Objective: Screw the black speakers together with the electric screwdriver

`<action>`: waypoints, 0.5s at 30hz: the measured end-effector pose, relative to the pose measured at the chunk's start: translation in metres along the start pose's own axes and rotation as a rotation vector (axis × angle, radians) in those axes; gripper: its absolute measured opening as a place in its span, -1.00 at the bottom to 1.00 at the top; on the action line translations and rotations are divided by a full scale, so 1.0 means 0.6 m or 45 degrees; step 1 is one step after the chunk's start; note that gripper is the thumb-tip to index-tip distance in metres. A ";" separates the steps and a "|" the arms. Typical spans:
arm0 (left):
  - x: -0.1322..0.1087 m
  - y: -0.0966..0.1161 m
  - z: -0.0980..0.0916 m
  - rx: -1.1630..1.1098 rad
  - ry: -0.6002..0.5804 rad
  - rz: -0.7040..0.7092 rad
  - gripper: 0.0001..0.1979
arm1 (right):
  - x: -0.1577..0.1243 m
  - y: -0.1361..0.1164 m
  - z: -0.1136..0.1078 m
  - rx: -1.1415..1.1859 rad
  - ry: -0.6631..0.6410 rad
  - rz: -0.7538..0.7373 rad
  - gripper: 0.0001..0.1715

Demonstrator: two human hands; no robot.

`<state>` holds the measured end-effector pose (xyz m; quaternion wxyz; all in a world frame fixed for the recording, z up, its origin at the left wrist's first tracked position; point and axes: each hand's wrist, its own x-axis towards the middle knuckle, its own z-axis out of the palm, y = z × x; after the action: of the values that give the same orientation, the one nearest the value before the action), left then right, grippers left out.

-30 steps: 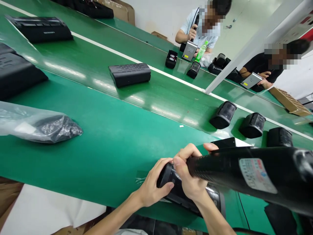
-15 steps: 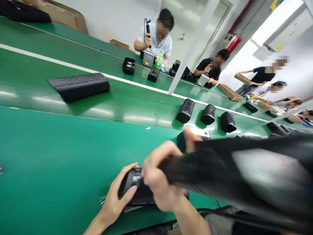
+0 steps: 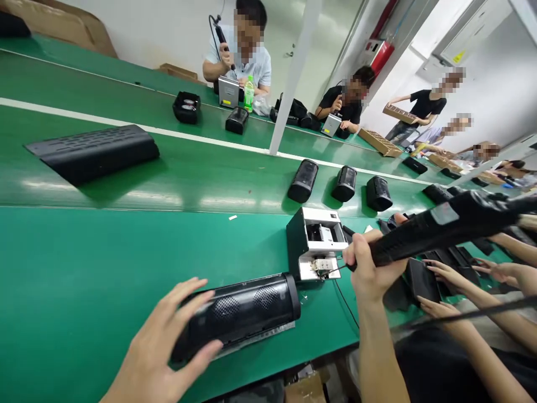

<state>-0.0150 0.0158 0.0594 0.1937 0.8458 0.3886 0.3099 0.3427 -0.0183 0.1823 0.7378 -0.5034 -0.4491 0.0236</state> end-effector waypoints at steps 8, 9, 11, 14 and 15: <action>0.081 0.087 0.060 0.580 -0.622 0.403 0.13 | -0.046 -0.043 -0.005 0.016 -0.131 0.224 -0.31; 0.080 0.090 0.062 0.593 -0.643 0.406 0.07 | -0.055 -0.051 -0.004 0.002 -0.127 0.242 -0.31; 0.075 0.091 0.060 0.592 -0.640 0.413 -0.02 | -0.077 -0.071 -0.006 -0.029 -0.126 0.281 -0.32; 0.069 0.090 0.052 0.592 -0.612 0.404 -0.05 | -0.110 -0.109 -0.012 -0.037 -0.153 0.297 -0.48; 0.069 0.090 0.051 0.590 -0.603 0.406 -0.04 | -0.118 -0.122 -0.015 -0.027 -0.165 0.295 -0.58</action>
<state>0.0557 0.0119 0.0829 0.0308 0.9655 0.2562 0.0356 0.2761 -0.0950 0.1920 0.6942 -0.5571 -0.4350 0.1362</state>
